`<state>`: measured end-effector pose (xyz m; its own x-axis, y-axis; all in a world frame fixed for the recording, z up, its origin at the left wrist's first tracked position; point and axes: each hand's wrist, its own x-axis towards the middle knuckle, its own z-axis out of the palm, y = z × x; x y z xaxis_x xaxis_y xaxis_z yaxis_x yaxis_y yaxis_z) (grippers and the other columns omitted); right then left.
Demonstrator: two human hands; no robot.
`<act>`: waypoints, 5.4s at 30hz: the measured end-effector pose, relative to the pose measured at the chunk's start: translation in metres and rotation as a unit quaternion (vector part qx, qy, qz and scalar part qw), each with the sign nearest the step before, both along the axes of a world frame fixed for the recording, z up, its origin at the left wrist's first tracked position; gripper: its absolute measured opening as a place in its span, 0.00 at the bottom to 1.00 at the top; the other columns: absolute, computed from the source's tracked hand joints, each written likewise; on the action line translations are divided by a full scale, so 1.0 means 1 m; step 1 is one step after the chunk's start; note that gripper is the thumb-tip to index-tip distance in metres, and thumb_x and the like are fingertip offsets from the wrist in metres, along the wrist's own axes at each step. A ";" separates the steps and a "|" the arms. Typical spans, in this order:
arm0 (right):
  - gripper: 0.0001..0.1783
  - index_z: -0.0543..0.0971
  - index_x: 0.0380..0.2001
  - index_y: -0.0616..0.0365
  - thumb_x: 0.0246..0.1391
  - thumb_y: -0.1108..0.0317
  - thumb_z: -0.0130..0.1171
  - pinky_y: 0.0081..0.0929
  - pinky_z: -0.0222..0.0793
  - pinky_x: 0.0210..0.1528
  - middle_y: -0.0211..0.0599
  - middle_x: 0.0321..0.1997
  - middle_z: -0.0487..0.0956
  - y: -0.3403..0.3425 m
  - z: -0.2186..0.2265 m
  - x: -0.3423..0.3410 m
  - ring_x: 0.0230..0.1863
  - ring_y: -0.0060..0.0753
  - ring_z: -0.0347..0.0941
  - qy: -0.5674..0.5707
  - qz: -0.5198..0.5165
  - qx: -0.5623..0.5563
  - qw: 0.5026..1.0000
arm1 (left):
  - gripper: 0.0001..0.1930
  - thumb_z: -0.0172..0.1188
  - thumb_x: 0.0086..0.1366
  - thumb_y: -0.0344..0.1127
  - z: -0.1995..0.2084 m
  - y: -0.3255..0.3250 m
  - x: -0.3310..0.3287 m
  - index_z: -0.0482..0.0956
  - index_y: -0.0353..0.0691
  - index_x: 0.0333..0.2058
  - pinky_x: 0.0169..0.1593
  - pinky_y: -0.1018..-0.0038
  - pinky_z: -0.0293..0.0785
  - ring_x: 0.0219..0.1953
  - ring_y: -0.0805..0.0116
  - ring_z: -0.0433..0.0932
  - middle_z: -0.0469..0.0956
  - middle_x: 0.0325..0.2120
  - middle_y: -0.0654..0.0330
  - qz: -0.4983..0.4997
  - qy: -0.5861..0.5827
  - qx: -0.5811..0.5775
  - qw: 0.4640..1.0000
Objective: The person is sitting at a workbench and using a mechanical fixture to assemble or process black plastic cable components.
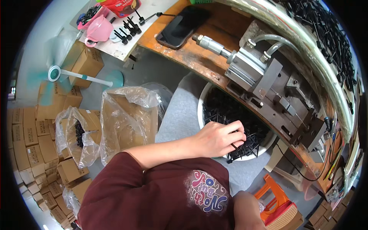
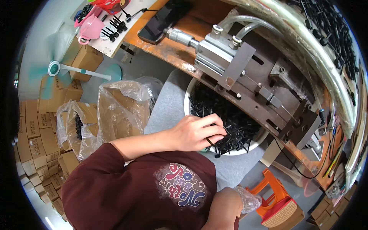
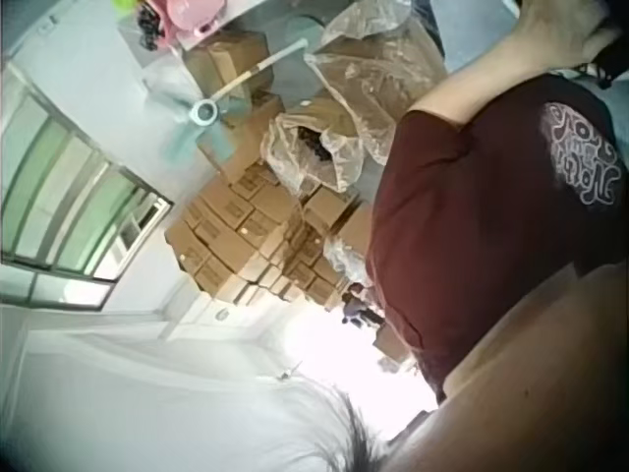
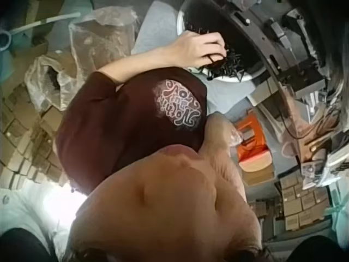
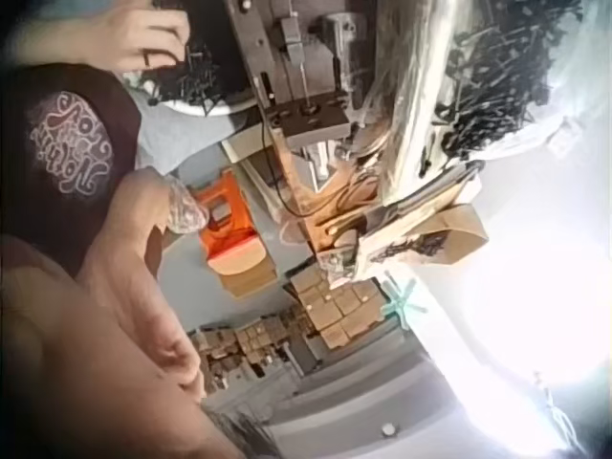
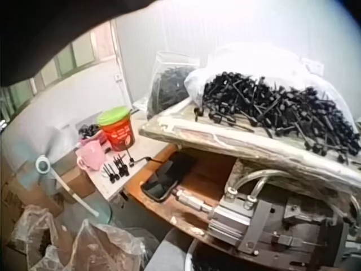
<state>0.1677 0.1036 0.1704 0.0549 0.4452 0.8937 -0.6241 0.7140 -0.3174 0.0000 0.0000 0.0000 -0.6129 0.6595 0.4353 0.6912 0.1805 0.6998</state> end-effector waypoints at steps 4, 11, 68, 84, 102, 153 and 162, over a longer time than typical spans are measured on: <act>0.19 0.69 0.47 0.64 0.57 0.65 0.56 0.25 0.69 0.48 0.38 0.59 0.67 -0.004 0.000 -0.050 0.58 0.27 0.64 0.138 0.106 -0.007 0.985 | 0.13 0.63 0.63 0.40 0.054 -0.027 -0.012 0.76 0.37 0.40 0.31 0.75 0.72 0.30 0.65 0.76 0.75 0.35 0.56 -0.007 -0.040 0.060 0.997; 0.18 0.66 0.50 0.59 0.60 0.63 0.52 0.31 0.66 0.43 0.41 0.51 0.68 0.028 -0.061 -0.056 0.47 0.32 0.65 -0.083 0.135 0.028 0.987 | 0.09 0.55 0.69 0.30 0.102 -0.098 -0.112 0.82 0.35 0.43 0.40 0.76 0.67 0.37 0.69 0.70 0.70 0.32 0.60 0.322 0.215 0.049 0.921; 0.58 0.65 0.66 0.39 0.25 0.60 0.78 0.58 0.47 0.70 0.36 0.65 0.66 0.075 -0.246 -0.133 0.67 0.44 0.60 -0.714 -0.024 0.282 0.640 | 0.36 0.59 0.58 0.32 -0.136 -0.057 -0.105 0.61 0.34 0.65 0.58 0.59 0.70 0.57 0.40 0.71 0.72 0.53 0.33 0.185 -0.162 -0.233 0.941; 0.24 0.79 0.42 0.60 0.38 0.69 0.73 0.38 0.70 0.53 0.44 0.52 0.77 0.084 -0.115 -0.092 0.55 0.46 0.73 -0.570 0.127 0.315 0.748 | 0.25 0.57 0.62 0.23 -0.055 -0.082 -0.023 0.69 0.38 0.60 0.51 0.67 0.74 0.47 0.58 0.77 0.74 0.50 0.50 0.190 -0.111 -0.029 0.975; 0.38 0.80 0.33 0.66 0.32 0.38 0.72 0.31 0.74 0.39 0.47 0.32 0.80 0.248 0.068 -0.312 0.36 0.38 0.78 -0.716 -0.211 0.188 0.638 | 0.23 0.63 0.56 0.21 0.026 -0.036 -0.003 0.75 0.34 0.52 0.38 0.69 0.77 0.36 0.59 0.82 0.82 0.43 0.53 -0.011 0.076 0.055 0.996; 0.21 0.82 0.46 0.59 0.48 0.62 0.70 0.22 0.73 0.32 0.33 0.35 0.81 0.210 0.047 -0.202 0.31 0.22 0.77 -0.525 -0.077 0.153 0.834 | 0.19 0.75 0.45 0.24 0.126 0.036 -0.046 0.85 0.35 0.39 0.36 0.75 0.80 0.35 0.67 0.82 0.82 0.42 0.52 -0.038 0.067 0.158 0.984; 0.25 0.80 0.45 0.60 0.42 0.61 0.66 0.36 0.68 0.58 0.44 0.46 0.80 0.238 0.053 -0.276 0.56 0.44 0.72 -0.661 -0.266 0.318 0.625 | 0.16 0.71 0.45 0.28 0.087 0.052 -0.039 0.82 0.34 0.35 0.42 0.71 0.78 0.42 0.59 0.80 0.77 0.52 0.50 0.029 0.179 0.003 0.983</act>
